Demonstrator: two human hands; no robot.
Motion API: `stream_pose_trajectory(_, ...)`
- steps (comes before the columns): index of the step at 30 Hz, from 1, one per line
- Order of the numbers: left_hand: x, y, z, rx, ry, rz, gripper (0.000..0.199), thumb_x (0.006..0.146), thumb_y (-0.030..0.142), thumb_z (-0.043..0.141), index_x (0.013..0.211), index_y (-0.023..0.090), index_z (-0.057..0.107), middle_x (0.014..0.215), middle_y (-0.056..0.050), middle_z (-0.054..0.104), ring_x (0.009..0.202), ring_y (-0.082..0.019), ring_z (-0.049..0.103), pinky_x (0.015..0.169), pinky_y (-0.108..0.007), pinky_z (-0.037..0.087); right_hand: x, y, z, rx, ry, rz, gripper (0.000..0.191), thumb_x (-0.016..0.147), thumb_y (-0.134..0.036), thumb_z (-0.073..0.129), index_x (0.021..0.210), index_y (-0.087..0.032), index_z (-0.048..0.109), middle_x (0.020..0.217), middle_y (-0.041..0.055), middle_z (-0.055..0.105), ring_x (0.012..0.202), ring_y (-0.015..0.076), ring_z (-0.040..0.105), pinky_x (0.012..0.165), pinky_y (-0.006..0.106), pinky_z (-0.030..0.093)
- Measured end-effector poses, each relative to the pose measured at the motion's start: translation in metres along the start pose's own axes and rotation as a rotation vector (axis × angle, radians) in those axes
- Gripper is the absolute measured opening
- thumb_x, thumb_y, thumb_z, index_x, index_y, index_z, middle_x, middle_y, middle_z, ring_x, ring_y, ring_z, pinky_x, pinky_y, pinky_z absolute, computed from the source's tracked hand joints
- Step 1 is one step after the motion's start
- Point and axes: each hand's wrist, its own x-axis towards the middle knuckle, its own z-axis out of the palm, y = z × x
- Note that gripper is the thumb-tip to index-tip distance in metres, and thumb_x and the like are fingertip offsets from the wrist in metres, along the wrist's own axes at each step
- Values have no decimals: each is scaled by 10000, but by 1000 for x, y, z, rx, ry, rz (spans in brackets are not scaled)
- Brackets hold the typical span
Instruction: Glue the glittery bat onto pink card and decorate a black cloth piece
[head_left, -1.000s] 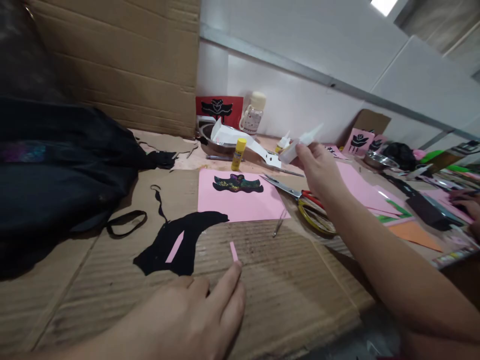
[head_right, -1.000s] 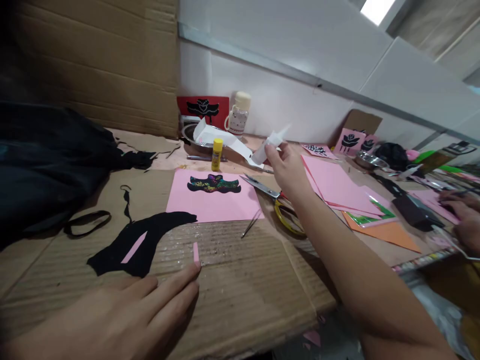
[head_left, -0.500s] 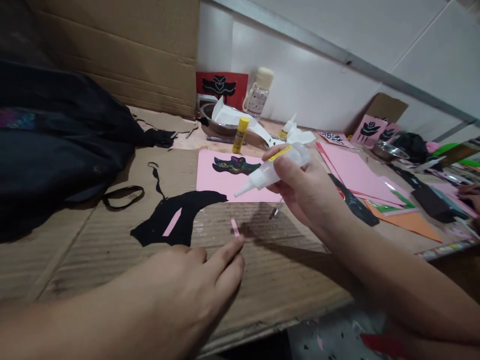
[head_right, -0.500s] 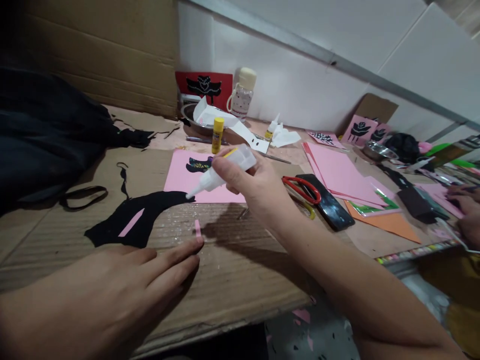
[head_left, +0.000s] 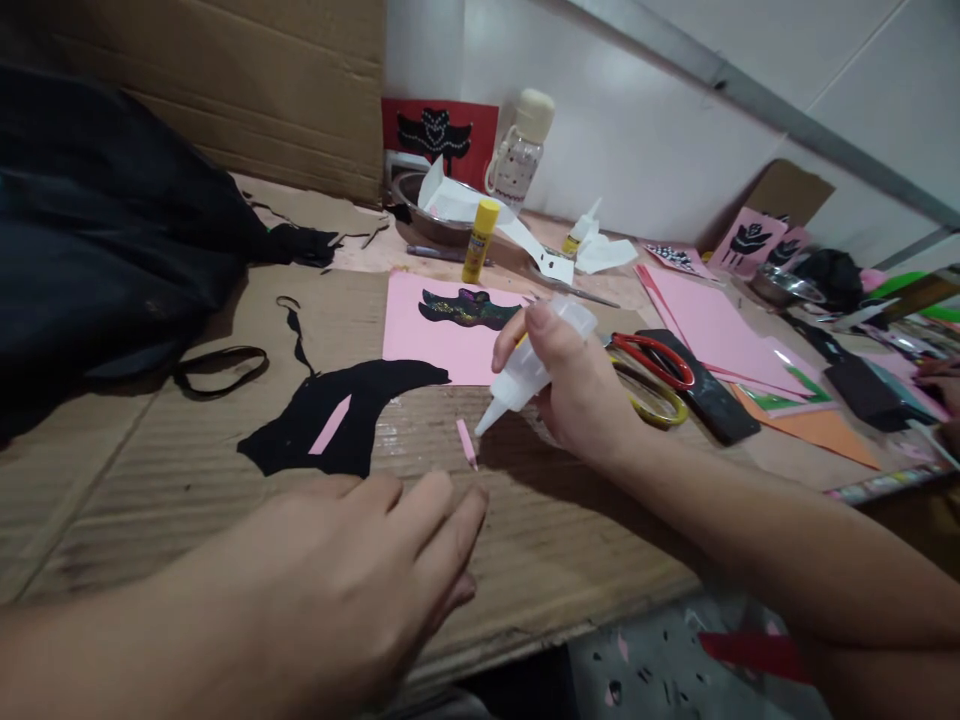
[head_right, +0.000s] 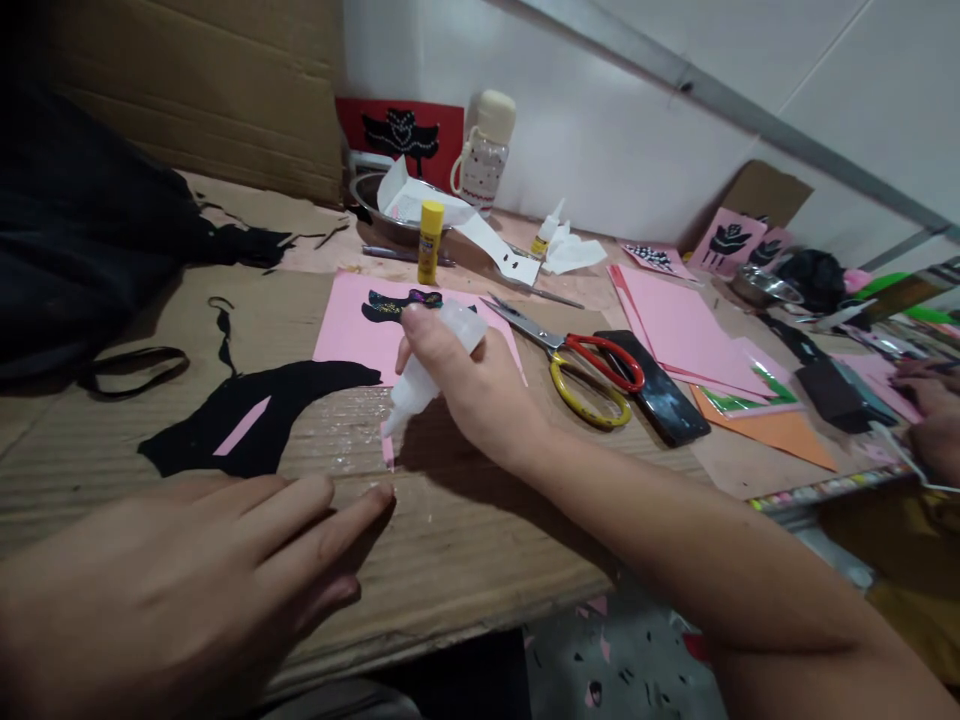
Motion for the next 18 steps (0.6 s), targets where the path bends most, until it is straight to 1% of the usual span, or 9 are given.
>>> stream_pose_trajectory(2, 11, -2, -8, 53, -12, 20, 448, 1038, 341, 605, 1433, 141, 673, 855, -80, 738, 621, -264, 707, 488, -375, 517, -4, -5, 4, -20, -21, 11, 560, 964, -739, 647, 734, -229, 670, 605, -24, 593, 531, 145, 532, 537, 280, 457)
stream_pose_trajectory(4, 18, -3, -14, 49, -33, 0, 524, 1019, 440, 670, 1446, 136, 673, 876, -93, 758, 615, -266, 726, 503, -392, 553, -6, -8, 6, -37, -51, 31, 562, 972, -739, 636, 745, -226, 663, 615, -21, 608, 532, 146, 547, 532, 278, 469)
stream_pose_trajectory(6, 19, -3, -17, 35, -33, -8, 571, 998, 500, 706, 1435, 131, 684, 903, -103, 774, 651, -276, 749, 547, -415, 593, -6, -8, 7, -44, -62, 43, 576, 960, -755, 640, 738, -223, 654, 608, -24, 601, 528, 140, 546, 531, 271, 474)
stream_pose_trajectory(8, 18, -3, -17, 45, -15, -1, 599, 986, 523, 721, 1425, 116, 691, 924, -110, 783, 681, -285, 758, 568, -427, 609, -4, -7, 7, -47, -65, 53, 600, 931, -787, 650, 728, -222, 648, 590, -31, 581, 525, 136, 537, 537, 268, 480)
stream_pose_trajectory(10, 16, -3, -16, 67, 6, 13, 603, 978, 531, 731, 1401, 101, 706, 941, -119, 790, 681, -281, 753, 558, -419, 607, -2, -6, 6, -48, -63, 52, 607, 918, -796, 659, 726, -221, 646, 593, -33, 576, 529, 134, 528, 548, 268, 483)
stream_pose_trajectory(13, 16, -3, -14, 108, 22, 33, 594, 973, 534, 731, 1367, 89, 730, 971, -141, 797, 687, -276, 747, 562, -417, 616, -2, -6, 5, -53, -64, 34, 578, 940, -750, 675, 713, -221, 637, 624, -27, 580, 545, 128, 511, 556, 267, 469)
stream_pose_trajectory(15, 16, -2, -14, 138, 16, 38, 588, 975, 518, 727, 1369, 83, 730, 950, -144, 791, 676, -283, 741, 550, -428, 619, -3, -9, 5, -65, -68, 20, 571, 938, -736, 689, 698, -224, 620, 641, -21, 573, 563, 132, 504, 550, 267, 456)
stream_pose_trajectory(18, 14, -1, -14, 180, 11, 66, 566, 999, 492, 685, 1392, 85, 718, 899, -136, 772, 608, -278, 707, 487, -435, 594, -5, -13, 7, -93, -78, 8, 590, 900, -776, 701, 695, -231, 604, 655, -16, 562, 586, 144, 500, 544, 276, 456)
